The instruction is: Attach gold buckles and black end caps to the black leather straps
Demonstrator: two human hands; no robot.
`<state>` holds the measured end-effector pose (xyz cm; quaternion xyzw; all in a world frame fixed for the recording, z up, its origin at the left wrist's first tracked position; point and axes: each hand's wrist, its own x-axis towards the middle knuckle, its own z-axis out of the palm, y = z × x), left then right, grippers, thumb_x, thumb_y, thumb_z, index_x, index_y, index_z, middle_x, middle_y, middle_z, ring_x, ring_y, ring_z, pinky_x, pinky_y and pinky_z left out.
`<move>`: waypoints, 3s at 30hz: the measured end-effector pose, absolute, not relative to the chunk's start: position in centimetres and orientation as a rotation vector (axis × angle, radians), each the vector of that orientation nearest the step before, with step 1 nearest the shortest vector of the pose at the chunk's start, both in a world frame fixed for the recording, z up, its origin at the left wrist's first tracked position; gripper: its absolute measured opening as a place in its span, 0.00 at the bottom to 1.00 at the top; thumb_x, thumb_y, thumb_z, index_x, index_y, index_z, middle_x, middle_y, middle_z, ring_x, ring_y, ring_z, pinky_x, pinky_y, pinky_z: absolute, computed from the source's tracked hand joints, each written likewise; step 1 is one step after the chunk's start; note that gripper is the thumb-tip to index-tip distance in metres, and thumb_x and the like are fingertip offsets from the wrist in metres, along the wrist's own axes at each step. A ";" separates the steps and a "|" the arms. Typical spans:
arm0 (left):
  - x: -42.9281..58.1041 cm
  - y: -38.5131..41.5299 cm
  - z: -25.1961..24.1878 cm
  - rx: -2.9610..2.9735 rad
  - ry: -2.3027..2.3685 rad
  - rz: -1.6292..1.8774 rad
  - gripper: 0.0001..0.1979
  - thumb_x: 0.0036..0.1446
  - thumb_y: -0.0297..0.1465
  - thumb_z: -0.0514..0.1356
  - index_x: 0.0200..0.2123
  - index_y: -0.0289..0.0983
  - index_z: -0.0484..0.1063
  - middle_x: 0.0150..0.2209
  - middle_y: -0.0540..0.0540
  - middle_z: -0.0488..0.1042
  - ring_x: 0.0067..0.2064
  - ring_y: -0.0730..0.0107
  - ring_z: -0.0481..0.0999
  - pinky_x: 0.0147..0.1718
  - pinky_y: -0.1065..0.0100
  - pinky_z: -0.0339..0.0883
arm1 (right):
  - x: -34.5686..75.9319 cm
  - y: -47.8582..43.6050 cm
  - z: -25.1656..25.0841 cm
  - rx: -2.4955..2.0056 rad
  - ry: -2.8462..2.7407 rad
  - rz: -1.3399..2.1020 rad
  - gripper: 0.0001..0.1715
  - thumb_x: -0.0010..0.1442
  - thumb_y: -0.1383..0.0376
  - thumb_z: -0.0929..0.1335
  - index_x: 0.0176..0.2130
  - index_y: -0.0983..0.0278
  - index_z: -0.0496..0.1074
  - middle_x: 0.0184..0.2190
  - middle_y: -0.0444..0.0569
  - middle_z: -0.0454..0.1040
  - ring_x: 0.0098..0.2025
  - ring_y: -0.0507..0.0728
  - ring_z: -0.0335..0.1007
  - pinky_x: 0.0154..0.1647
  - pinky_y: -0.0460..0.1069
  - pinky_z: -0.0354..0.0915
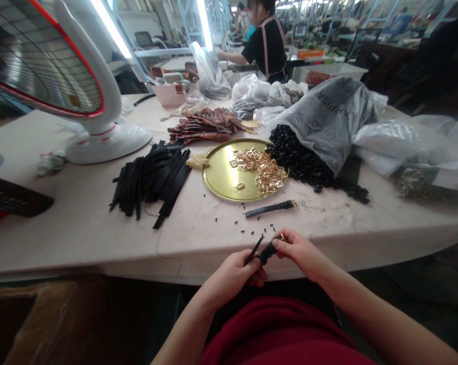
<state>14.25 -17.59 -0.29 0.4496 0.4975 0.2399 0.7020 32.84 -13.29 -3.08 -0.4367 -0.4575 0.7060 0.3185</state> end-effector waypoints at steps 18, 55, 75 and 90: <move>14.0 -16.8 -1.2 1.101 1.140 0.566 0.17 0.57 0.37 0.50 0.47 0.36 0.68 0.33 0.46 0.73 0.26 0.74 0.68 0.28 0.70 0.62 | 31.7 -13.2 -3.9 -1.189 -1.234 1.811 0.15 0.50 0.56 0.69 0.30 0.64 0.65 0.24 0.41 0.63 0.28 0.50 0.58 0.32 0.47 0.57; 14.2 -17.0 -0.1 1.032 1.339 0.489 0.07 0.50 0.35 0.56 0.28 0.36 0.66 0.16 0.56 0.65 0.19 0.79 0.58 0.19 0.75 0.50 | 32.3 -14.1 -2.1 -0.876 -1.815 1.599 0.18 0.55 0.73 0.58 0.40 0.61 0.71 0.38 0.48 0.69 0.39 0.54 0.64 0.40 0.50 0.61; 15.6 -21.3 2.9 1.443 1.331 0.580 0.09 0.53 0.37 0.54 0.30 0.37 0.66 0.21 0.54 0.65 0.24 0.74 0.64 0.23 0.73 0.56 | 33.6 -19.2 -0.4 -0.898 -1.391 1.793 0.15 0.50 0.60 0.70 0.37 0.64 0.67 0.31 0.44 0.69 0.31 0.51 0.65 0.34 0.47 0.61; 14.1 -22.6 2.9 1.278 1.237 0.529 0.13 0.52 0.37 0.55 0.38 0.35 0.69 0.30 0.47 0.76 0.22 0.75 0.69 0.19 0.75 0.55 | 33.1 -20.3 0.6 -1.072 -1.389 1.635 0.10 0.51 0.62 0.68 0.34 0.63 0.66 0.25 0.41 0.66 0.27 0.50 0.61 0.30 0.45 0.58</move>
